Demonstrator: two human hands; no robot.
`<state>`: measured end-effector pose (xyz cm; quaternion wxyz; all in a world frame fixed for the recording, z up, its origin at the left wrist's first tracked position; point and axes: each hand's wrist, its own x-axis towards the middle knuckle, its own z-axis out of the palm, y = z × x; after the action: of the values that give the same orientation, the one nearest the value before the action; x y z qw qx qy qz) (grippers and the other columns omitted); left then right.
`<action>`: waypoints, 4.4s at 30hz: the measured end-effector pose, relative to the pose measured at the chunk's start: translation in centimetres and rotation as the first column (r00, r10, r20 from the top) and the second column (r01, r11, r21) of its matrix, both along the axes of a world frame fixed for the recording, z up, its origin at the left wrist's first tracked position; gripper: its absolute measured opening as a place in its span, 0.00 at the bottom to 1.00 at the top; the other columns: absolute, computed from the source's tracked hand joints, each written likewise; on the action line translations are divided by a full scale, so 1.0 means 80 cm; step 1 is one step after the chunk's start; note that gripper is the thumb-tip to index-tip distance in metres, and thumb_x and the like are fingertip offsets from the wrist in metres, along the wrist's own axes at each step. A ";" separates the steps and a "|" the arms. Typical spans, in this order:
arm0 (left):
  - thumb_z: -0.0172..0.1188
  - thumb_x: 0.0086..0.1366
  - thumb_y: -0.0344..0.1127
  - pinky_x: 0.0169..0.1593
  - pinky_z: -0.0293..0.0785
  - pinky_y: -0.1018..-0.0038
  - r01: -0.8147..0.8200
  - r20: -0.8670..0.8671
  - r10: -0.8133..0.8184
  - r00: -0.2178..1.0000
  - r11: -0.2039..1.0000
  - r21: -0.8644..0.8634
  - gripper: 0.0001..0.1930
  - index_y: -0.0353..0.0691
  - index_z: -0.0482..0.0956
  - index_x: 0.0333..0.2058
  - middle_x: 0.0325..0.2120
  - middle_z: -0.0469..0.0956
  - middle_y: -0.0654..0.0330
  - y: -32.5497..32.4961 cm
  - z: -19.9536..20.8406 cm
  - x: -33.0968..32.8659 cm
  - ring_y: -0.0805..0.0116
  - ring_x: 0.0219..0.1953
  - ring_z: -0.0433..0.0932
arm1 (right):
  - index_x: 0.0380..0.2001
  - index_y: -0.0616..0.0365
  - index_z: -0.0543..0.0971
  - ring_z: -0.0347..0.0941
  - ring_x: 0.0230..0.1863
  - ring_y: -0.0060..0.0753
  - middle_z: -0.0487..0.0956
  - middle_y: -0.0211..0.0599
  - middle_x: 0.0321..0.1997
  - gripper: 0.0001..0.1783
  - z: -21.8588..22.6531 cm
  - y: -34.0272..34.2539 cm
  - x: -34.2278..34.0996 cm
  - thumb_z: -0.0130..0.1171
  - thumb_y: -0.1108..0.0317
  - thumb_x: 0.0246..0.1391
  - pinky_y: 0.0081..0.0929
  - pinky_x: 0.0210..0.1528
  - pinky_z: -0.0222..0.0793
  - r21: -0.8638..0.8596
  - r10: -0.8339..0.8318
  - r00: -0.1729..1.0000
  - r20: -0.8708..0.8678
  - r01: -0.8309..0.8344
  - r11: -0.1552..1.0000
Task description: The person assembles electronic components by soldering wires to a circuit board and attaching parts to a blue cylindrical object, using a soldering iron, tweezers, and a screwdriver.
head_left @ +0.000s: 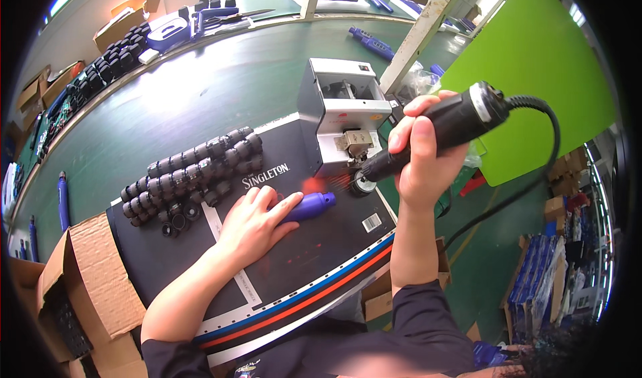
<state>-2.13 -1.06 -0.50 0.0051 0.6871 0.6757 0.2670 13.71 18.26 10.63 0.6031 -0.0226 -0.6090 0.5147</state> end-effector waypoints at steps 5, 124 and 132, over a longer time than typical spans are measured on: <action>0.70 0.62 0.45 0.46 0.75 0.63 -0.010 -0.005 0.010 1.000 1.000 -0.012 0.26 0.47 0.80 0.58 0.36 0.73 0.56 0.000 0.001 0.000 0.56 0.40 0.74 | 0.60 0.60 0.62 0.73 0.23 0.25 0.77 0.45 0.41 0.27 -0.004 -0.033 -0.005 0.61 0.72 0.63 0.24 0.29 0.74 0.074 0.087 0.994 0.067 -0.091 0.993; 0.64 0.66 0.40 0.65 0.69 0.52 -1.000 0.027 1.000 0.015 0.015 -0.008 0.34 0.40 0.65 0.68 0.61 0.69 0.43 -0.197 -0.043 -0.356 0.41 0.62 0.70 | 0.47 0.63 0.77 0.78 0.37 0.26 0.80 0.35 0.37 0.08 0.016 0.107 -0.044 0.55 0.71 0.69 0.24 0.43 0.75 0.418 -0.355 0.849 0.392 0.179 0.891; 0.59 0.73 0.43 0.70 0.60 0.57 -0.789 0.329 0.824 0.461 0.212 0.576 0.27 0.39 0.69 0.66 0.62 0.69 0.48 -0.143 0.087 -0.282 0.52 0.66 0.67 | 0.64 0.69 0.66 0.84 0.48 0.47 0.79 0.60 0.57 0.36 -0.098 0.383 -0.169 0.67 0.63 0.58 0.45 0.53 0.79 0.204 -0.244 0.179 0.953 0.216 0.955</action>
<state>-24.67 -12.47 6.43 -0.3942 0.1926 0.7874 0.4330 0.19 48.91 2.78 0.1610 -0.4223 -0.8456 0.2841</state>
